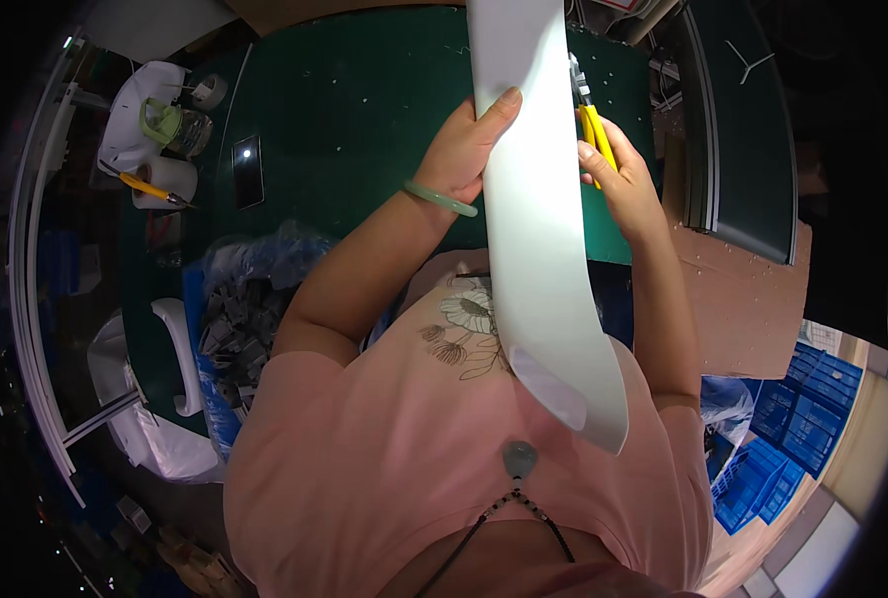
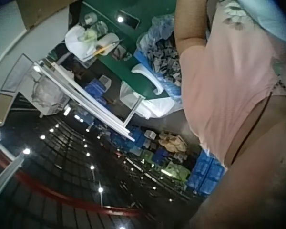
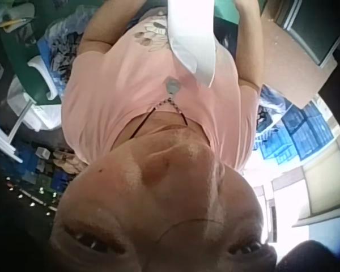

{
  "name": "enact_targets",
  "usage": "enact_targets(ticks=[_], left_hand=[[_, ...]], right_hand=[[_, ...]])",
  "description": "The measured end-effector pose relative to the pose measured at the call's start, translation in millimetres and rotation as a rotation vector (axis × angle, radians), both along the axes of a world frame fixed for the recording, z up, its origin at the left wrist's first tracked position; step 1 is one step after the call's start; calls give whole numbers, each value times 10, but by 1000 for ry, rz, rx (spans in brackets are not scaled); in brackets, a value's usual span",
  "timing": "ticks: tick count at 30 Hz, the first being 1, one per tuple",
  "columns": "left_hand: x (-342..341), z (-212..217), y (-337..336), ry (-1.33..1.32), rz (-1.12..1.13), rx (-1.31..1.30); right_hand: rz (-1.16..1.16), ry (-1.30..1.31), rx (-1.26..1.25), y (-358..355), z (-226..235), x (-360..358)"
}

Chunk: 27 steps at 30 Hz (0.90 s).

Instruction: Manually assemble and trim white plastic electronic housings at a production station.

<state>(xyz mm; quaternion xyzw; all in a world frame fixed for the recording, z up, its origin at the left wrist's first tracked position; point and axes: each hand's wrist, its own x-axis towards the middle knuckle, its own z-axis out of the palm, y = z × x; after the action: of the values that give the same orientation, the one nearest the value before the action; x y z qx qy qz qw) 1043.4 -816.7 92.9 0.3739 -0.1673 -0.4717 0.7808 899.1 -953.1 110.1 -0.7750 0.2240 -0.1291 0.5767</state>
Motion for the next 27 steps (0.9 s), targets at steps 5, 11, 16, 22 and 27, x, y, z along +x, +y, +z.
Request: enact_targets(ticks=[5, 11, 16, 22, 27], left_hand=[[24, -7, 22, -21, 6, 12], [27, -31, 47, -28, 2, 18], [61, -145, 54, -10, 35, 54], [636, -804, 233, -292, 84, 493], [1148, -1719, 689, -863, 179, 974]], right_hand=[[-10, 3, -8, 52, 25, 25], [-2, 52, -92, 81, 77, 45], [-129, -40, -54, 97, -259, 160], [-320, 499, -439, -221, -1388, 253], [-204, 482, -561, -555, -2035, 0]])
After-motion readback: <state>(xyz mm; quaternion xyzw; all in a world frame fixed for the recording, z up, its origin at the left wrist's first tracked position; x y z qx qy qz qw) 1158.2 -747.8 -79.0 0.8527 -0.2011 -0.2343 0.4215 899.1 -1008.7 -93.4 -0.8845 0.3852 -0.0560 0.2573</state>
